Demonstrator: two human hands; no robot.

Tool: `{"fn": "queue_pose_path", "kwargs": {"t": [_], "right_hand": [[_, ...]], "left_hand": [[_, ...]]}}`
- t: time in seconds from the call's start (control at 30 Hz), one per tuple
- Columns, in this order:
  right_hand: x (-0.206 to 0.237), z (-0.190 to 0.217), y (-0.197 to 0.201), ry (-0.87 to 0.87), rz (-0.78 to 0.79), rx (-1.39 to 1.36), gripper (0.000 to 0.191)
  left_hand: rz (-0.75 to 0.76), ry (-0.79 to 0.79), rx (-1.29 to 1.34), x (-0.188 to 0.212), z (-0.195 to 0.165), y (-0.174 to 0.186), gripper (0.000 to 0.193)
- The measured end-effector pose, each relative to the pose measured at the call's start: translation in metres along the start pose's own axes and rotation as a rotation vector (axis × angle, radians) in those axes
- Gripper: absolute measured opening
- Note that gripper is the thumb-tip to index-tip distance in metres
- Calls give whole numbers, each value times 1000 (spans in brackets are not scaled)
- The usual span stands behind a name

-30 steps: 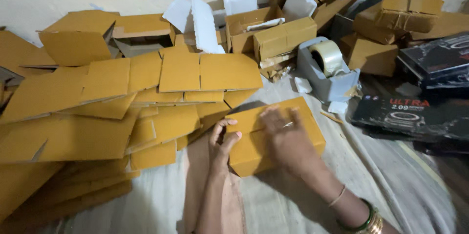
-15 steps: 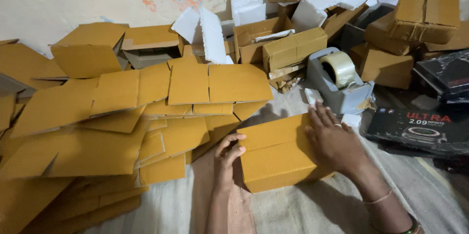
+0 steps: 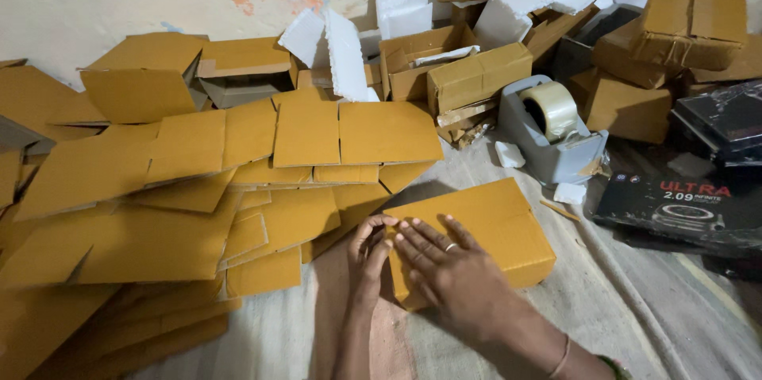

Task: The person picks flat pre-cut yellow cardboard boxes one at a time from a large pile, folds the side panels and end flaps inward by hand to form each open rectangular box, presses the folds flat, and sets the formed box aside, repeating the cycle across the clip.

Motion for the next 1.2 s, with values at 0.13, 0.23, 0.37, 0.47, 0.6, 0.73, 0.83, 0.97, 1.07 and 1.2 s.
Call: {"fn": "queue_pose_path", "kwargs": {"t": [0.13,0.23,0.37,0.47,0.6,0.73,0.83,0.97,1.07,1.2], "right_hand": [[-1,-43,8,-110,21,152,55],[16,-80,26,-263,29,297,53],[29,-107,35,-518,-9,32,56],[33,-110,33,-624,10,-77,55],[33,-108,36,-476,-79,-93,56],[38,-120,43,-643,37,-181,57],[41,-125,48,-578,37,-213,61],[41,-122,48,-549,4,-232,58],[40,-118,48,-639,17,-221,54],[41,-118,47,-730,76,-245,56]], "left_hand": [[-2,89,-86,2,4,-3,29],[40,182,-28,3,8,0,29],[66,101,-330,1,-8,-3,30],[-178,-401,-1182,10,-44,-30,32],[237,-88,-1481,33,-63,-110,72],[429,-185,-1410,19,-81,-150,68],[605,83,-1411,2,-87,-152,71],[591,179,-1500,-13,-93,-143,75],[486,282,-1519,-25,-90,-121,78],[412,373,-1478,-29,-76,-86,91]]}}
Point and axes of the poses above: each hand's wrist, its own x-axis away from the middle knuckle, its own y-axis out of the back of the hand, z = x × y, the point moved 2 cm from there along -x, towards the middle knuckle, and after that the axes turned 11 degrees about -x, right-handed, at the moved point
